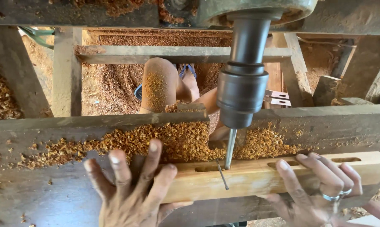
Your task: The person places a slotted wooden slat on the drill press table, aligns it under the bit using a nail as a guide, and drills a hole through it. They then set the drilled slat onto a stack of finished slats, pick up the next slat, and continue drilling.
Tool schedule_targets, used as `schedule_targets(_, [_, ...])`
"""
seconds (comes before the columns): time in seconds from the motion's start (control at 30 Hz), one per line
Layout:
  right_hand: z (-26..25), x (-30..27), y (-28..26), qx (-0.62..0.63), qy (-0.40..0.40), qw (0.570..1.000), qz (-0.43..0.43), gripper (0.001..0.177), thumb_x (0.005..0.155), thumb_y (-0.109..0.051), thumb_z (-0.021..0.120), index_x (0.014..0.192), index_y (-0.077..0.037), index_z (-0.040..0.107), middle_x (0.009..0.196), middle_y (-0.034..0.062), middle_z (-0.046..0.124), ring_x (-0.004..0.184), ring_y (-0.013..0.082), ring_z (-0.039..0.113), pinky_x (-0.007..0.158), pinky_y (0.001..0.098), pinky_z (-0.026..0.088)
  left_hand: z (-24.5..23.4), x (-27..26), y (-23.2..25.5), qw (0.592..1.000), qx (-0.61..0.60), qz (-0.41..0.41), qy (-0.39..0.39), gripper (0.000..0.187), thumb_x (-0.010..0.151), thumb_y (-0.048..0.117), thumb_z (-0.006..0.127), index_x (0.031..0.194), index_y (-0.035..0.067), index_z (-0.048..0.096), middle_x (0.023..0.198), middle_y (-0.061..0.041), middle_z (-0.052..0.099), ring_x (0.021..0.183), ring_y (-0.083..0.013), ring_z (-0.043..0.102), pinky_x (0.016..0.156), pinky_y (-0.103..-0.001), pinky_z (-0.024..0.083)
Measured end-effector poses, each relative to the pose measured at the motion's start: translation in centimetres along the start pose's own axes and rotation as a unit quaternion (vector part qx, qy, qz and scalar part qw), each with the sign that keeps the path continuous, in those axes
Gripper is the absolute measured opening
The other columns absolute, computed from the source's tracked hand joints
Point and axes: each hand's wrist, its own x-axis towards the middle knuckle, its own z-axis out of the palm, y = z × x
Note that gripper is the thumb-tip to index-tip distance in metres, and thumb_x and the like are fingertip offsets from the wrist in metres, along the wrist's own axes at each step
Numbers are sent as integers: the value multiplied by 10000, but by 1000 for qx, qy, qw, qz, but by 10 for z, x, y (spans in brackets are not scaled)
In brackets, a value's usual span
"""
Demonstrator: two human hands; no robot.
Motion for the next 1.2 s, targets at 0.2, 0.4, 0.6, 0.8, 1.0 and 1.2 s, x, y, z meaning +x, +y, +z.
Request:
schedule_targets(0.2, [1, -10, 22, 6, 36, 999, -5, 643, 938, -653, 610, 1391, -197, 573, 1269, 155, 520, 1255, 288, 439, 1070, 497, 310, 13, 16, 14, 999, -11, 45, 0, 759, 903, 718, 612, 1375, 136, 490, 1678, -123, 211, 1506, -448, -167, 1067, -791, -156])
schedule_targets(0.4, [5, -4, -1, 27, 60, 997, 47, 610, 934, -675, 583, 1357, -236, 604, 1278, 89, 545, 1291, 270, 418, 1146, 543, 245, 8, 13, 10, 999, 6, 36, -2, 773, 888, 756, 581, 1348, 139, 508, 1692, -77, 219, 1504, -440, -187, 1076, -770, -149])
schedule_targets(0.6, [-3, 14, -7, -15, 26, 1000, -10, 618, 904, -668, 623, 1337, -227, 627, 1276, 114, 556, 1256, 298, 443, 1101, 568, 245, 0, 3, -1, 1000, 12, -16, 1, 781, 816, 754, 587, 1291, 139, 515, 1664, -75, 210, 1488, -430, -192, 1057, -823, -149])
schedule_targets(0.8, [-14, 10, 0, -1, 49, 998, 26, 620, 920, -689, 575, 1327, -222, 610, 1269, 106, 529, 1252, 303, 453, 1121, 571, 240, 14, 18, 18, 999, -9, 39, -4, 723, 918, 690, 589, 1369, 134, 490, 1700, -119, 208, 1490, -452, -199, 1037, -798, -166])
schedule_targets(1.0, [-4, 10, -9, 11, 70, 997, 35, 583, 958, -678, 544, 1322, -228, 619, 1275, 95, 539, 1251, 301, 451, 1138, 564, 223, 8, 12, 10, 999, -3, 41, 7, 807, 894, 717, 619, 1441, 141, 479, 1690, -66, 223, 1507, -426, -218, 1042, -788, -166])
schedule_targets(1.2, [-9, 19, -19, -8, 59, 998, 16, 580, 941, -671, 569, 1311, -231, 644, 1243, 103, 529, 1226, 288, 452, 1104, 559, 233, -2, 7, 5, 1000, 12, -7, -3, 834, 802, 729, 623, 1355, 124, 465, 1664, -78, 230, 1480, -436, -210, 1040, -843, -150])
